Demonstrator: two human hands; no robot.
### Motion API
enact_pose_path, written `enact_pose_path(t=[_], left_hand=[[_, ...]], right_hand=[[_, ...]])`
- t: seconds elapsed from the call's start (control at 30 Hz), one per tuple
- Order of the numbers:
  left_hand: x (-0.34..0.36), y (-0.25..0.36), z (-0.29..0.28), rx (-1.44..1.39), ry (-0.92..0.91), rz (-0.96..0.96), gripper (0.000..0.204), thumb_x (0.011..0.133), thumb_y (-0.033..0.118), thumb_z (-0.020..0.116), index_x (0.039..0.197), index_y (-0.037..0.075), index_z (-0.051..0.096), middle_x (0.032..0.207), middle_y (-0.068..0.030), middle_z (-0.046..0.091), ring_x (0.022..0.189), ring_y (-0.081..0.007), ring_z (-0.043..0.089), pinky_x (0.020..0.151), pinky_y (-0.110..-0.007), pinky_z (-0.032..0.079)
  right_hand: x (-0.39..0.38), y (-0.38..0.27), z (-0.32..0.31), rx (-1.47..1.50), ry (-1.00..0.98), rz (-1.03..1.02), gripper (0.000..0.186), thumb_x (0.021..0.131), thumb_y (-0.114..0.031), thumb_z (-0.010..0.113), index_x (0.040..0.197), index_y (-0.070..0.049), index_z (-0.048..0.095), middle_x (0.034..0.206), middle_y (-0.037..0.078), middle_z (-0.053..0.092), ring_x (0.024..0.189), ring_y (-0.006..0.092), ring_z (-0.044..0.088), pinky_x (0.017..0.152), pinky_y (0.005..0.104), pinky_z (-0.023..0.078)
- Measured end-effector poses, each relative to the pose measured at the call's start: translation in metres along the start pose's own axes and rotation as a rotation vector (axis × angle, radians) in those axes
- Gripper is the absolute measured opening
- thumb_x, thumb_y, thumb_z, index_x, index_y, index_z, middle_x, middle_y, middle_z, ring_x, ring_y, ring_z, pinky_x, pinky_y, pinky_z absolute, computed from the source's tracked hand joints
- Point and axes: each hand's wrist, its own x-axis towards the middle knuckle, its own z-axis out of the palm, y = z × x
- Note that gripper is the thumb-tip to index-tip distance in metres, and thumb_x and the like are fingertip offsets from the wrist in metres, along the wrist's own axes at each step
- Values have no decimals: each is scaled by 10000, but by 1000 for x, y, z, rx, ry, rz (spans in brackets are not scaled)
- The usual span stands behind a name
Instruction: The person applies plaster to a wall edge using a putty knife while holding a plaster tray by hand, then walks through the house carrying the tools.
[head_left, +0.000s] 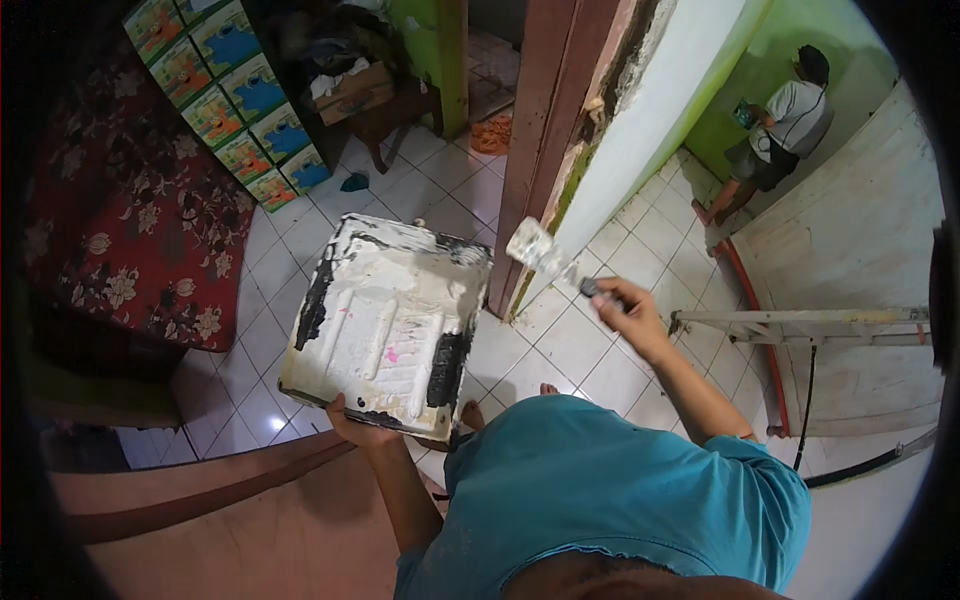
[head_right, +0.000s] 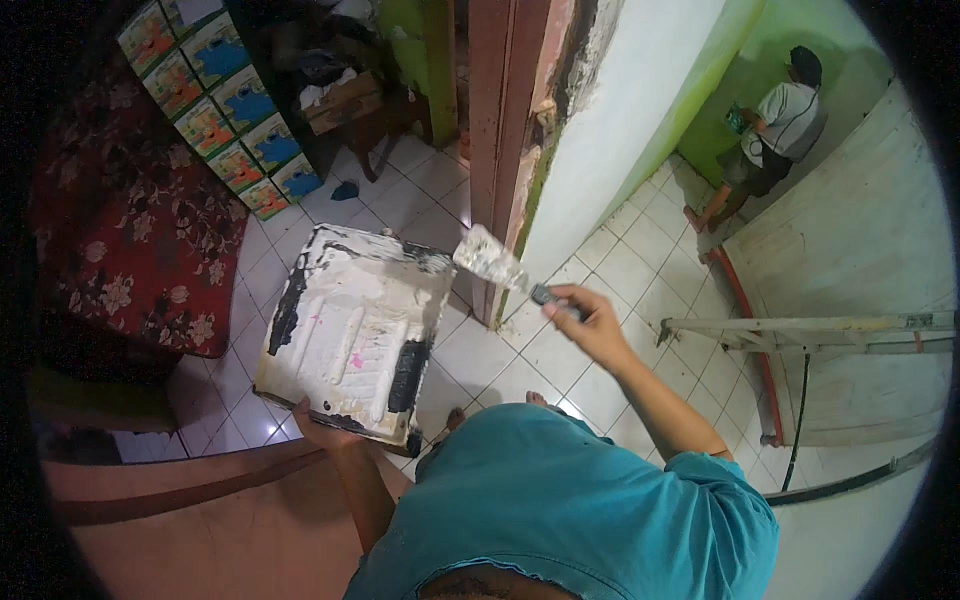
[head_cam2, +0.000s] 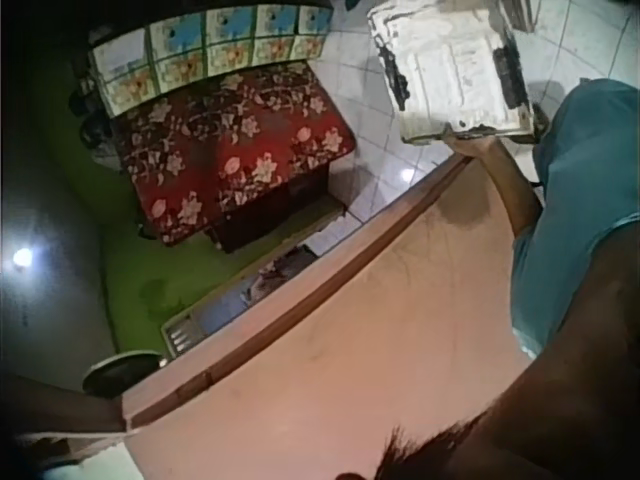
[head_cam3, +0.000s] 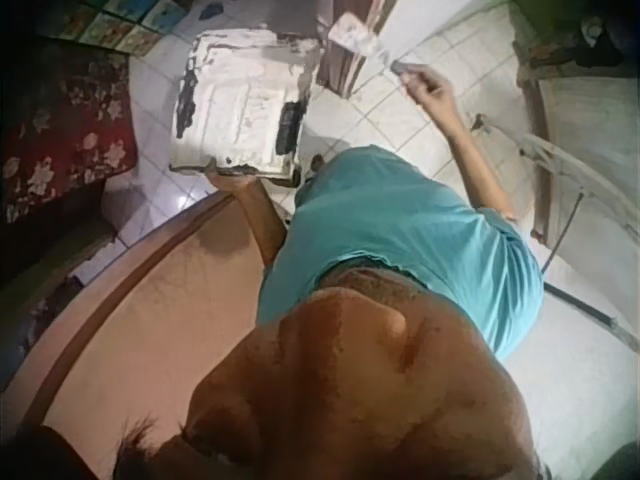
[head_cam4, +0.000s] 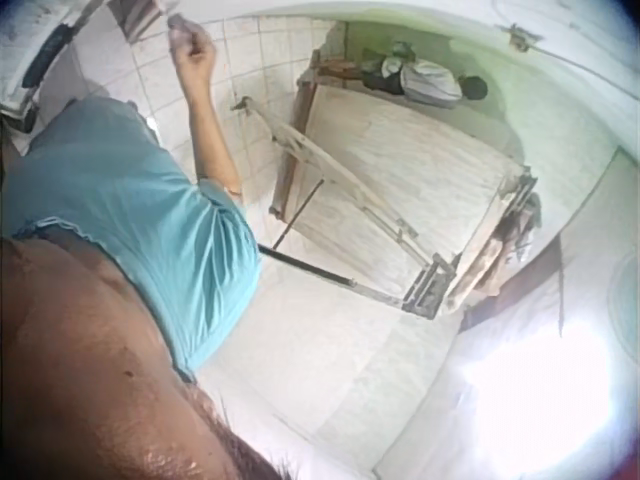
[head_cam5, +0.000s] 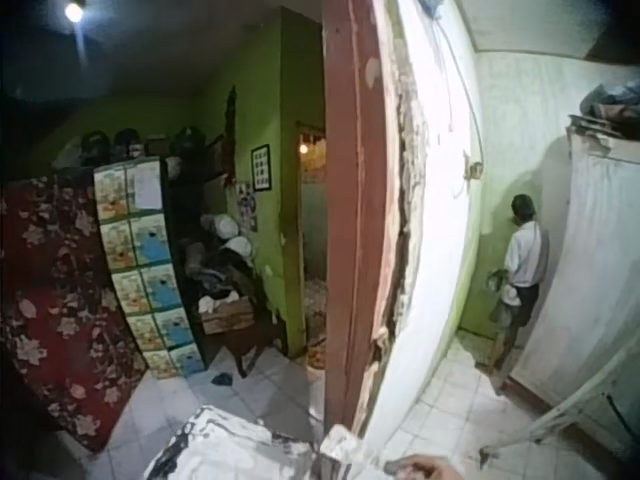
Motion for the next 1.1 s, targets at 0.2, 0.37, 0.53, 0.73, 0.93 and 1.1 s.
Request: enact_pose_path(t=[0.2, 0.37, 0.53, 0.73, 0.93, 1.1], left_hand=[[96, 43, -8, 90, 188, 71, 804, 815, 357, 595, 1511, 17, 382, 1489, -198, 471, 1380, -397, 453, 1159, -561, 363], [129, 32, -12, 98, 140, 58, 789, 848, 371, 578, 1527, 28, 370, 1512, -197, 453, 1400, -403, 432, 1153, -576, 362], [171, 27, -28, 102, 2, -77, 783, 856, 371, 573, 1528, 24, 373, 1535, -187, 441, 1398, -398, 437, 1152, -580, 366], [179, -8, -22, 185, 250, -32, 727, 851, 375, 584, 1469, 14, 460, 1470, -176, 512, 1346, -380, 494, 1120, -556, 406], [154, -33, -14, 226, 280, -25, 717, 842, 377, 589, 1448, 9, 482, 1441, -176, 532, 1321, -372, 513, 1099, -534, 423], [116, -29, 12, 265, 253, -25, 752, 836, 393, 587, 1469, 9, 460, 1460, -185, 515, 1344, -386, 492, 1120, -537, 401]], right_hand=[[47, 62, 91, -18, -35, 202, 269, 946, -258, 763, 1076, -31, 698, 876, -15, 649, 825, 75, 549, 741, 258, 449], [51, 91, 99, -234, -46, 129, 338, 989, -346, 685, 1008, -9, 679, 718, 37, 575, 680, 113, 514, 635, 306, 437], [50, 125, 109, -496, -6, 91, 392, 1020, -415, 600, 1041, -25, 644, 733, 186, 630, 689, 347, 642, 654, 441, 501], [15, 177, 89, -601, 119, 255, 374, 1017, -411, 595, 1089, -44, 616, 842, 217, 686, 795, 426, 672, 703, 495, 516], [-51, 237, 34, -657, 378, 477, 404, 991, -429, 635, 1056, -30, 642, 832, 228, 706, 798, 421, 700, 703, 493, 534], [-97, 261, -6, -619, 429, 511, 453, 993, -456, 624, 1036, -5, 639, 814, 230, 692, 766, 406, 689, 680, 475, 511]])
